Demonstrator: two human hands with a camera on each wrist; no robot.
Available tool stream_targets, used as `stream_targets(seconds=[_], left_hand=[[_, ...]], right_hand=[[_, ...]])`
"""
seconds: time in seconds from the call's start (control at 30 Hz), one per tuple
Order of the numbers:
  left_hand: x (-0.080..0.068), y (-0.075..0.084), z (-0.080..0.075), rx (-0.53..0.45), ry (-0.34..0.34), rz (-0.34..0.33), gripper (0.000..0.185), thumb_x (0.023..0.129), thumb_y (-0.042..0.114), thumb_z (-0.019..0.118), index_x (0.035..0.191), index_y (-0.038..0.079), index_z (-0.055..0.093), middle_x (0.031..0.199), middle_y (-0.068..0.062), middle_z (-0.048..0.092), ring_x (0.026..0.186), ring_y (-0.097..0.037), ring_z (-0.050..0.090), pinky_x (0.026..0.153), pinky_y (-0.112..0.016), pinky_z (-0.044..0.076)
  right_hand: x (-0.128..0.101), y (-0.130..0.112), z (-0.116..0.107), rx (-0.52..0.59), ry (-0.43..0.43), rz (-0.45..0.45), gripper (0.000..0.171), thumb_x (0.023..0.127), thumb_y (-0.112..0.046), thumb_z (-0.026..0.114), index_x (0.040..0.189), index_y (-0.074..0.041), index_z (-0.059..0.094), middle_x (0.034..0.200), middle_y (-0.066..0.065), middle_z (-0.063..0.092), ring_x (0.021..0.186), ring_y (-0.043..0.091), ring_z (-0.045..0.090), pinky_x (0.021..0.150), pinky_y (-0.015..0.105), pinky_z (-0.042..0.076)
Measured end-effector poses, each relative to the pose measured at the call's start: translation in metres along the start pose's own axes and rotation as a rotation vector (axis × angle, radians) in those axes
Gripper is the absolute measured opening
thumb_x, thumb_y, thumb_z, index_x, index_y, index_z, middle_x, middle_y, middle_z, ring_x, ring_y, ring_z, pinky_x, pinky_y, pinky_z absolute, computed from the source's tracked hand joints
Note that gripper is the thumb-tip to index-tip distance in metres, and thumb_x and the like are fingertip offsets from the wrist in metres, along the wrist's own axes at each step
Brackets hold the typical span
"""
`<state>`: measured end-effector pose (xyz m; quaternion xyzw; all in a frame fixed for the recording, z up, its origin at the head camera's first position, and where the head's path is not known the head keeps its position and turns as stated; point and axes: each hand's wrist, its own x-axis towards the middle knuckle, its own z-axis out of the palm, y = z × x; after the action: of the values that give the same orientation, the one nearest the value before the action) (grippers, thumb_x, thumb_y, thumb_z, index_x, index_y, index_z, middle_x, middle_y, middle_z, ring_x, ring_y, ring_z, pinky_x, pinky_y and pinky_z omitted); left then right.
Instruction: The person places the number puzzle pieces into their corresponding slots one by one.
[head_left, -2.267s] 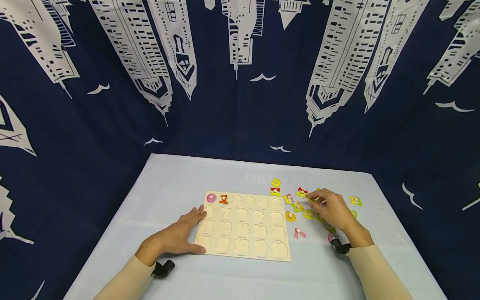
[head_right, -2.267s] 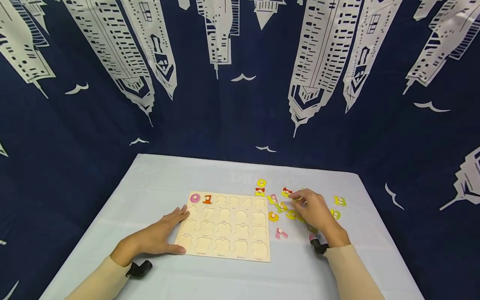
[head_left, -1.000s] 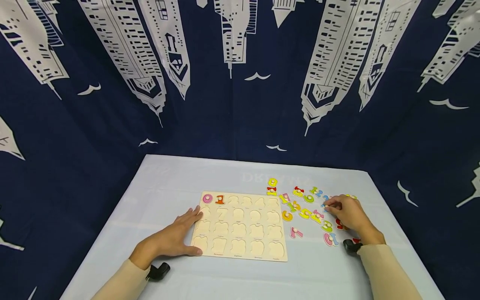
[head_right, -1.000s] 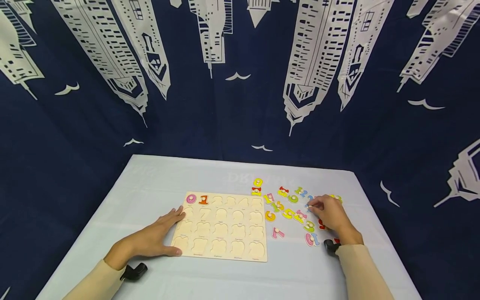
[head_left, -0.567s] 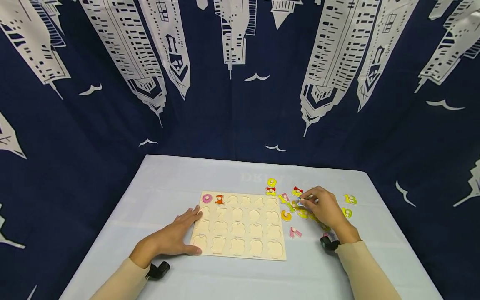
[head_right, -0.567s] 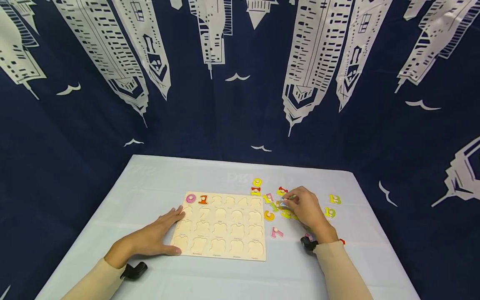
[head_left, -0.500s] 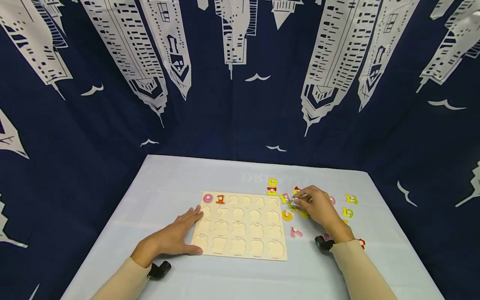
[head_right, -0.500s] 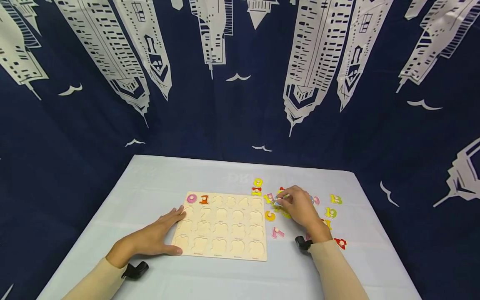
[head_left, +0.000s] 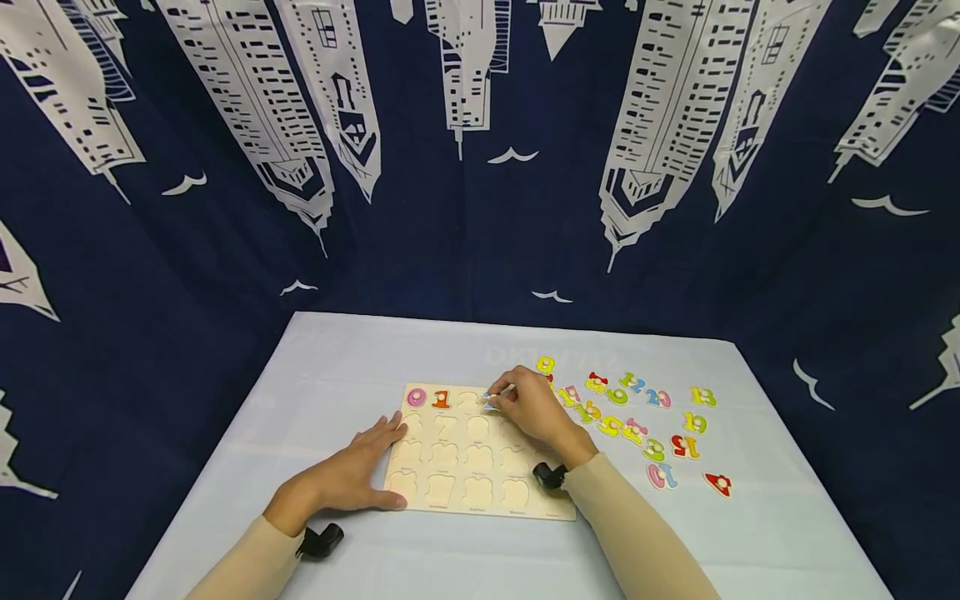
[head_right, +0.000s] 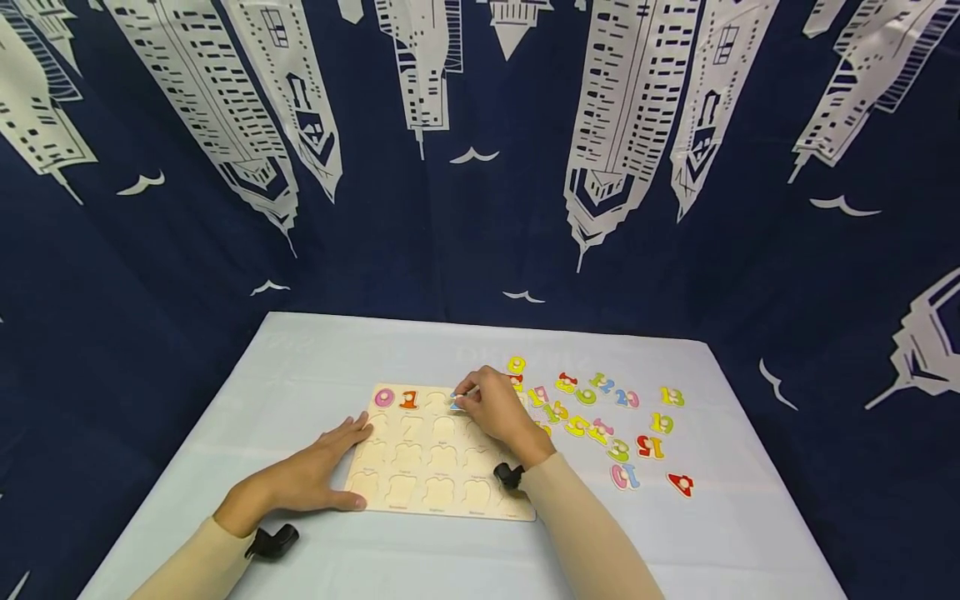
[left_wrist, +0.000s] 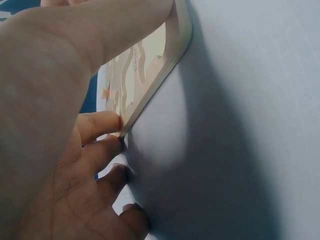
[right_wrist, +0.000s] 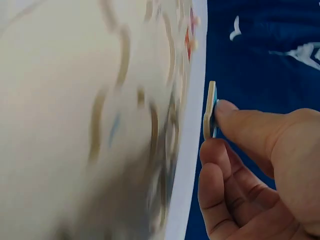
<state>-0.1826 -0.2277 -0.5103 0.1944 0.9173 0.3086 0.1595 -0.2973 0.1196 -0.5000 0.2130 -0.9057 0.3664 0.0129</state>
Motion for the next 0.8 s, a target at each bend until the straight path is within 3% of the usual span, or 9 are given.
stream_targets(seconds=[0.17, 0.3, 0.57, 0.8], left_hand=[[0.001, 0.001, 0.001, 0.002, -0.006, 0.006, 0.122, 0.09, 0.045, 0.102, 0.18, -0.003, 0.034, 0.196, -0.021, 0.018, 0.182, -0.052, 0.017, 0.145, -0.078, 0.02], [0.002, 0.001, 0.001, 0.011, -0.005, 0.01, 0.122, 0.09, 0.045, 0.102, 0.18, -0.003, 0.034, 0.196, -0.022, 0.018, 0.182, -0.052, 0.018, 0.145, -0.078, 0.02], [0.003, -0.001, 0.003, 0.018, -0.008, 0.009, 0.123, 0.091, 0.048, 0.101, 0.181, -0.002, 0.034, 0.197, -0.019, 0.016, 0.182, -0.051, 0.017, 0.145, -0.078, 0.02], [0.001, -0.002, 0.001, 0.027, -0.004, 0.003, 0.124, 0.091, 0.049, 0.101, 0.181, -0.001, 0.033, 0.197, -0.019, 0.016, 0.182, -0.051, 0.018, 0.145, -0.078, 0.02]], right_hand=[[0.011, -0.008, 0.022, 0.031, -0.019, -0.002, 0.007, 0.104, -0.011, 0.088, 0.108, -0.005, 0.087, 0.104, 0.008, 0.074, 0.087, 0.013, 0.069, 0.081, 0.029, 0.062], [0.019, 0.0, 0.034, 0.039, -0.028, -0.032, 0.009, 0.106, -0.014, 0.087, 0.105, -0.005, 0.086, 0.102, 0.007, 0.073, 0.087, 0.013, 0.069, 0.08, 0.028, 0.063], [0.026, -0.01, 0.042, 0.026, -0.049, 0.048, 0.009, 0.103, -0.011, 0.09, 0.108, -0.004, 0.087, 0.104, 0.009, 0.074, 0.09, 0.016, 0.067, 0.083, 0.033, 0.063], [0.029, -0.016, 0.044, -0.001, -0.041, 0.053, 0.007, 0.101, -0.009, 0.091, 0.105, -0.005, 0.088, 0.102, 0.009, 0.073, 0.086, 0.014, 0.063, 0.076, 0.026, 0.057]])
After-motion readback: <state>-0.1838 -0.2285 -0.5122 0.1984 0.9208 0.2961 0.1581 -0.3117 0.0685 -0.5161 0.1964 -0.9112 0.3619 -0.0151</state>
